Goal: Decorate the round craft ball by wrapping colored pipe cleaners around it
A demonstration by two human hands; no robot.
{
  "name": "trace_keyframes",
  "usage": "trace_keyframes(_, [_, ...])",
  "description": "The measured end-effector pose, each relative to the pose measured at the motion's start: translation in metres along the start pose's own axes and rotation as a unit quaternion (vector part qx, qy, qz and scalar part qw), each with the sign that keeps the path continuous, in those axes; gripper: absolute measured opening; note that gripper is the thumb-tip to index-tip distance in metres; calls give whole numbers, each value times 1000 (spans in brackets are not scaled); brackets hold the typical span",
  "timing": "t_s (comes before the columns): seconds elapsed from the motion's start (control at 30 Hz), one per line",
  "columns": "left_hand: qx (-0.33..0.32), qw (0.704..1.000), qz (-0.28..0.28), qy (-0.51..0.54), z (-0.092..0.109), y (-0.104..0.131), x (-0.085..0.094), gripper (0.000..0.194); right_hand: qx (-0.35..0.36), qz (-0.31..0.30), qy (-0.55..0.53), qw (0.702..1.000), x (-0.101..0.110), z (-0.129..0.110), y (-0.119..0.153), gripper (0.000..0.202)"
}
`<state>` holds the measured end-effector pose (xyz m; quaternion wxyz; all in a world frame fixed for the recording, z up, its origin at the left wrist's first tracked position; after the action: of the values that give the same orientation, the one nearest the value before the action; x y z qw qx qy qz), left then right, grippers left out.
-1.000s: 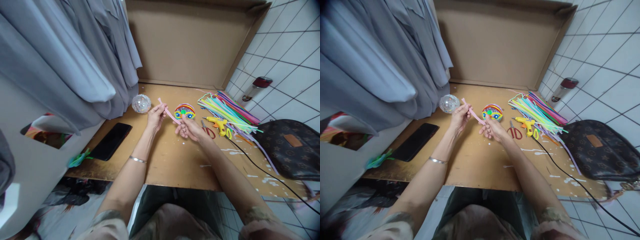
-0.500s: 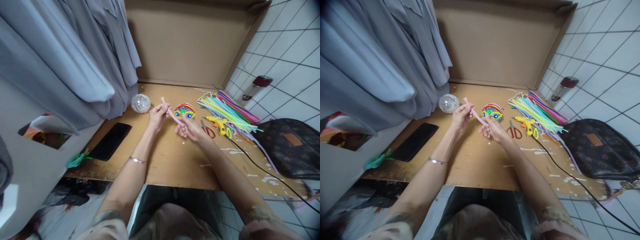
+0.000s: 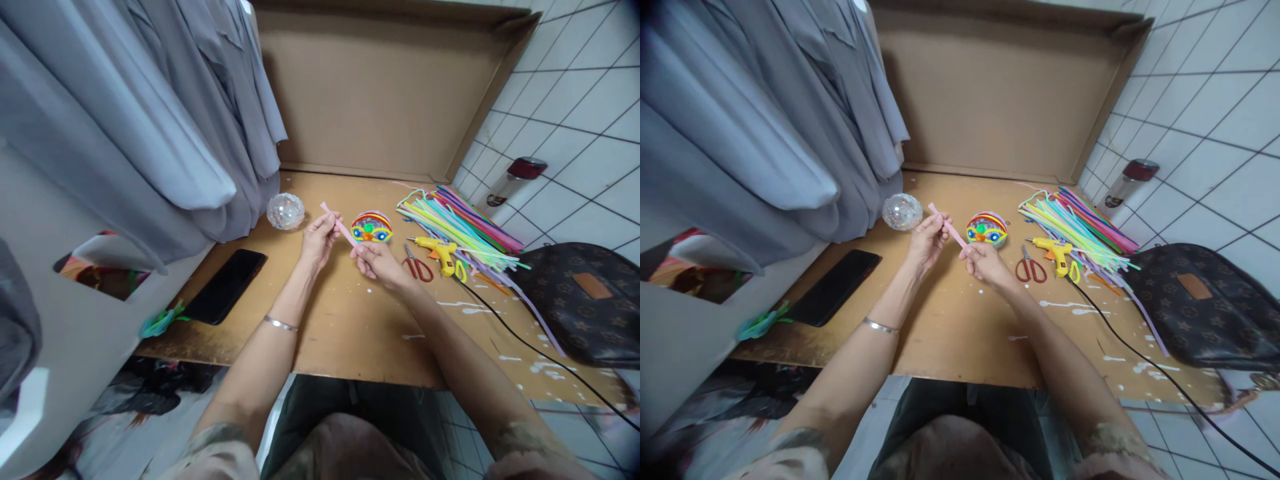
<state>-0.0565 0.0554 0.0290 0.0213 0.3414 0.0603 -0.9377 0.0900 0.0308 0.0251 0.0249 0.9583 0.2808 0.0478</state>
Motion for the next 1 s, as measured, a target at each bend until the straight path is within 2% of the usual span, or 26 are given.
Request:
trace_keyframes(0.1, [17,1000,17,20,-1,2,-1,10,16,-10,26,999,-3,6,-3,23])
trace_keyframes(0.27, [28,998,7,57,-5,4,-3,7,18,-36,46,998,-9,15,-5,26])
trace_keyframes(0.37, [31,997,34,57,-6,4,-2,5,15,-47,75,996,-14,20,-7,26])
trace_keyframes(0.43, [33,996,51,62,-6,4,-1,6,21,-40,114,992,-18,20,-7,24])
trace_keyframes(0.53, [51,994,31,95,-6,5,-3,11,40,-5,216,976,-22,13,-1,23])
trace_keyframes(0.6, [61,993,9,100,-4,5,-5,14,34,3,313,949,-21,5,9,24])
trace_keyframes(0.67, [56,995,-2,79,-1,5,-5,16,21,30,437,899,-13,-4,23,25])
trace_keyframes(0.7, [49,997,-1,66,0,5,-5,16,5,63,490,869,-5,-8,32,24])
trace_keyframes(0.8, [29,999,10,16,1,5,-5,13,-110,183,599,771,34,-11,53,32])
trace_keyframes(0.87, [19,999,12,-29,-1,6,-6,11,-205,210,631,718,59,-5,61,36])
trace_keyframes(0.9, [8,999,13,-51,-2,7,-8,10,-240,198,635,707,68,0,62,35])
trace_keyframes(1.0, [-13,996,18,-90,-4,8,-10,16,-243,161,650,702,78,10,60,32])
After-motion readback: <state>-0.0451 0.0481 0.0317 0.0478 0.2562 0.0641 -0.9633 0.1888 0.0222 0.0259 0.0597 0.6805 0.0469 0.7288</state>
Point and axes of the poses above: each hand's wrist, its own y-axis away from the middle knuckle, its own x-axis out of the back of the hand, z = x × y, the point moved 4 cm from there along -y, towards the middle knuckle, and after that the axes turned 8 degrees about -z, right-handed, at the moved point
